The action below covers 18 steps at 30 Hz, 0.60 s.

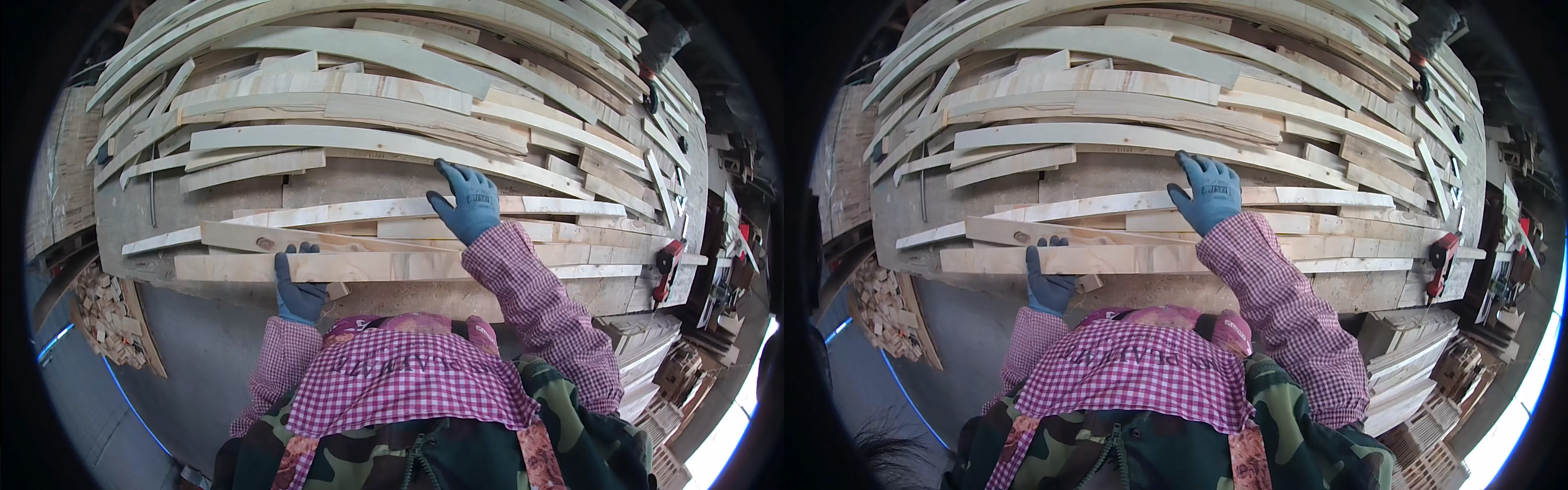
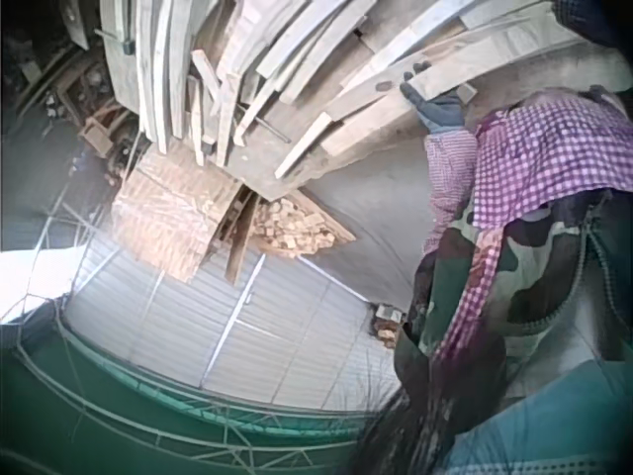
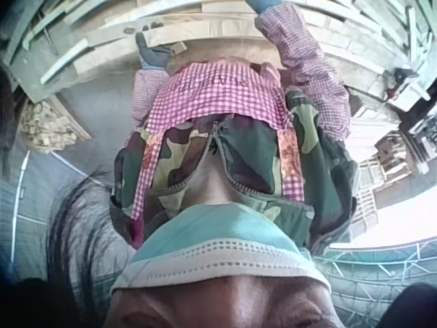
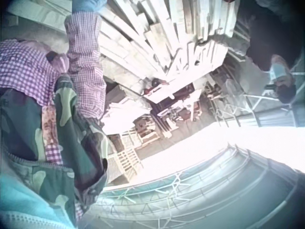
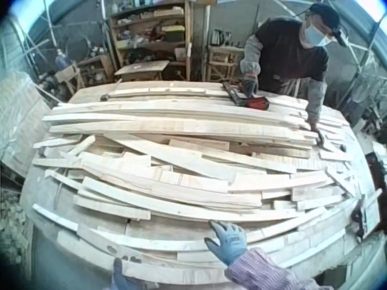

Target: The person measures and aligns wooden planks on a workbench, then uses a nail gun to fasten them together. The person repeatedly picks up planks, measures them, and secures them in place.

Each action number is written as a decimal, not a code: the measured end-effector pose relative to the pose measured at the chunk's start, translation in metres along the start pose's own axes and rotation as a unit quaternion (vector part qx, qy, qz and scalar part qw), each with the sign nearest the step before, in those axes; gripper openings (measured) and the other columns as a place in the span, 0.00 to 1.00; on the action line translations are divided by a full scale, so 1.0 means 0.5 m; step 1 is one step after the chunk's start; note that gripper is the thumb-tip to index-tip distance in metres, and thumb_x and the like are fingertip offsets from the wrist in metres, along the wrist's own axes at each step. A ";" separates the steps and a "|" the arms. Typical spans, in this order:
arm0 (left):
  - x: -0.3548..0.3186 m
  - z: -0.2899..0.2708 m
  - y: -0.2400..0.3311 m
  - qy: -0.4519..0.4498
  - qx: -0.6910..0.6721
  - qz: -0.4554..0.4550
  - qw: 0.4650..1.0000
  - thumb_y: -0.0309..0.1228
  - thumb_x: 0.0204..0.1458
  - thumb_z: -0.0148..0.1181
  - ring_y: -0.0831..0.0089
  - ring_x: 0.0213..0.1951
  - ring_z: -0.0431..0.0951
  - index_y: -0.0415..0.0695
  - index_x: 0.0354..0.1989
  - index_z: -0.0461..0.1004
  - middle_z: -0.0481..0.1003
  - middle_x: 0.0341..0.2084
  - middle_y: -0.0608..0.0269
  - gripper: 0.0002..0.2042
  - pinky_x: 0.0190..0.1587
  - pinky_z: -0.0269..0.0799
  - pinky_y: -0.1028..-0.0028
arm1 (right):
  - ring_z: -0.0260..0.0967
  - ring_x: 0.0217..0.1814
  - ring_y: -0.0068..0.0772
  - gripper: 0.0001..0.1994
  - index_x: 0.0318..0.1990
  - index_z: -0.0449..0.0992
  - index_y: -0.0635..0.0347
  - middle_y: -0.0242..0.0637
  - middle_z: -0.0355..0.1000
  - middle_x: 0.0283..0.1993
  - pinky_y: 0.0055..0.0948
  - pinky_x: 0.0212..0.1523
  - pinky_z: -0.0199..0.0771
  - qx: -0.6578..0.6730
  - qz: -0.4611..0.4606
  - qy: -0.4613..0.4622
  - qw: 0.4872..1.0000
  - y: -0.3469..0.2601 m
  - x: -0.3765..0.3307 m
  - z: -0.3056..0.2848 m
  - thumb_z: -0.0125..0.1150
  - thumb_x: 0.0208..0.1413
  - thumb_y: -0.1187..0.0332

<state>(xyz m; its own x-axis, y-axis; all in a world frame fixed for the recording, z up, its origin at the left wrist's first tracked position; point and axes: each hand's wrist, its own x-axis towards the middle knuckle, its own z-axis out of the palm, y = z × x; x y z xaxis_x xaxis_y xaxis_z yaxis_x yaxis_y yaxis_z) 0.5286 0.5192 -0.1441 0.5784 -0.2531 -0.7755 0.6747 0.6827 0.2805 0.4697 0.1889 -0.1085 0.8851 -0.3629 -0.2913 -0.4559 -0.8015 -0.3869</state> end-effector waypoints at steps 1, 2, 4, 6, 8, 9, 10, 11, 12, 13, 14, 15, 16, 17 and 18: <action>0.003 -0.018 0.006 -0.012 -0.006 0.002 1.000 0.44 0.57 0.51 0.61 0.54 0.68 0.50 0.53 0.64 0.70 0.51 0.57 0.19 0.55 0.68 0.58 | 0.55 0.63 0.40 0.31 0.61 0.59 0.49 0.39 0.61 0.59 0.42 0.64 0.49 -0.053 0.042 0.029 0.997 0.035 0.021 0.004 0.57 0.51 0.51; 0.010 -0.041 0.015 -0.028 -0.002 0.004 1.000 0.44 0.56 0.51 0.60 0.54 0.68 0.49 0.51 0.66 0.70 0.50 0.57 0.18 0.55 0.67 0.58 | 0.57 0.61 0.39 0.31 0.61 0.60 0.44 0.38 0.62 0.57 0.42 0.63 0.51 -0.093 0.084 0.075 0.989 0.082 0.037 0.024 0.60 0.49 0.53; 0.010 -0.056 0.014 0.004 0.012 -0.001 1.000 0.43 0.56 0.52 0.60 0.53 0.69 0.47 0.48 0.68 0.72 0.48 0.59 0.17 0.57 0.65 0.58 | 0.55 0.62 0.39 0.32 0.61 0.59 0.42 0.38 0.61 0.57 0.42 0.63 0.50 -0.112 0.150 0.027 0.982 0.130 0.062 0.008 0.62 0.47 0.54; 0.004 -0.069 0.010 0.001 0.030 -0.017 0.999 0.43 0.56 0.52 0.62 0.53 0.70 0.47 0.48 0.69 0.72 0.47 0.60 0.17 0.57 0.65 0.58 | 0.54 0.63 0.39 0.33 0.61 0.58 0.40 0.37 0.60 0.58 0.43 0.63 0.50 -0.124 0.184 -0.002 0.975 0.141 0.069 0.007 0.63 0.46 0.54; 0.016 -0.087 0.004 0.007 0.064 -0.014 0.998 0.43 0.55 0.53 0.63 0.52 0.70 0.47 0.48 0.69 0.73 0.47 0.61 0.17 0.57 0.65 0.59 | 0.52 0.64 0.39 0.33 0.61 0.57 0.39 0.36 0.58 0.59 0.43 0.62 0.51 -0.140 0.191 -0.006 0.972 0.137 0.076 0.021 0.64 0.46 0.55; 0.025 -0.100 0.001 0.009 0.063 -0.013 0.998 0.43 0.56 0.53 0.63 0.52 0.70 0.47 0.48 0.70 0.73 0.47 0.62 0.16 0.57 0.65 0.59 | 0.52 0.64 0.39 0.33 0.61 0.57 0.39 0.35 0.58 0.59 0.43 0.62 0.52 -0.141 0.179 -0.012 0.974 0.143 0.075 0.025 0.64 0.46 0.56; 0.029 -0.107 -0.001 0.012 0.061 -0.012 0.998 0.42 0.56 0.53 0.63 0.52 0.70 0.47 0.47 0.70 0.73 0.46 0.62 0.16 0.57 0.65 0.59 | 0.51 0.64 0.39 0.33 0.61 0.57 0.39 0.34 0.57 0.59 0.43 0.61 0.53 -0.142 0.165 -0.018 0.976 0.147 0.070 0.030 0.64 0.46 0.56; 0.033 -0.113 -0.001 0.015 0.059 -0.010 0.998 0.42 0.56 0.53 0.63 0.52 0.70 0.47 0.47 0.70 0.73 0.46 0.62 0.16 0.57 0.65 0.59 | 0.50 0.64 0.39 0.33 0.61 0.57 0.40 0.34 0.57 0.59 0.43 0.61 0.54 -0.143 0.151 -0.025 0.978 0.156 0.067 0.037 0.64 0.46 0.56; 0.038 -0.119 0.000 -0.018 0.051 -0.022 0.998 0.41 0.56 0.53 0.64 0.50 0.71 0.47 0.46 0.70 0.74 0.45 0.64 0.15 0.56 0.65 0.60 | 0.52 0.63 0.39 0.32 0.60 0.57 0.41 0.34 0.57 0.58 0.42 0.60 0.56 -0.151 0.128 -0.024 0.980 0.174 0.068 0.048 0.63 0.47 0.57; 0.036 -0.118 0.001 -0.018 0.050 -0.020 0.998 0.41 0.56 0.53 0.64 0.50 0.71 0.47 0.46 0.70 0.74 0.44 0.64 0.14 0.56 0.65 0.60 | 0.53 0.63 0.38 0.32 0.60 0.57 0.40 0.34 0.57 0.58 0.42 0.59 0.56 -0.156 0.123 -0.024 0.980 0.179 0.070 0.053 0.62 0.47 0.57; 0.035 -0.117 0.000 -0.019 0.048 -0.018 0.998 0.41 0.56 0.53 0.64 0.50 0.71 0.47 0.46 0.69 0.74 0.43 0.65 0.14 0.56 0.65 0.60 | 0.54 0.62 0.38 0.31 0.61 0.57 0.40 0.34 0.57 0.58 0.42 0.59 0.56 -0.162 0.119 -0.025 0.979 0.182 0.073 0.058 0.62 0.47 0.57; 0.034 -0.117 -0.002 -0.019 0.047 -0.016 0.999 0.41 0.56 0.53 0.65 0.49 0.71 0.47 0.46 0.69 0.74 0.43 0.65 0.14 0.56 0.65 0.60 | 0.55 0.61 0.38 0.31 0.61 0.57 0.40 0.34 0.57 0.58 0.42 0.59 0.57 -0.167 0.115 -0.025 0.979 0.183 0.075 0.061 0.61 0.48 0.57; 0.029 -0.113 -0.003 -0.009 0.059 -0.002 0.998 0.41 0.56 0.53 0.65 0.50 0.71 0.47 0.46 0.69 0.73 0.43 0.66 0.14 0.56 0.66 0.60 | 0.59 0.58 0.37 0.22 0.60 0.58 0.38 0.34 0.58 0.57 0.41 0.54 0.60 -0.172 0.116 -0.027 0.978 0.176 0.079 0.056 0.48 0.57 0.63; 0.031 -0.114 -0.004 -0.012 0.061 -0.002 0.998 0.41 0.56 0.53 0.65 0.50 0.70 0.47 0.46 0.69 0.73 0.43 0.66 0.14 0.56 0.66 0.60 | 0.58 0.58 0.37 0.21 0.59 0.59 0.38 0.33 0.58 0.57 0.41 0.54 0.60 -0.182 0.106 -0.030 0.977 0.179 0.080 0.051 0.47 0.57 0.63; 0.035 -0.119 -0.006 -0.015 0.062 -0.003 0.998 0.41 0.56 0.53 0.65 0.50 0.70 0.47 0.46 0.69 0.73 0.43 0.66 0.14 0.56 0.66 0.60 | 0.58 0.58 0.36 0.20 0.59 0.60 0.38 0.33 0.59 0.56 0.42 0.54 0.60 -0.191 0.097 -0.033 0.976 0.183 0.081 0.046 0.47 0.57 0.63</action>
<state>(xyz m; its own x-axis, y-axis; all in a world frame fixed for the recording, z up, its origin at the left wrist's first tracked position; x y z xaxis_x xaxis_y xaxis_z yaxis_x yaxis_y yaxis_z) 0.5095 0.5536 -0.1920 0.5860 -0.2779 -0.7611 0.7290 0.5908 0.3456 0.4615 0.1119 -0.1760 0.7722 -0.5032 -0.3878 -0.5342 -0.8447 0.0323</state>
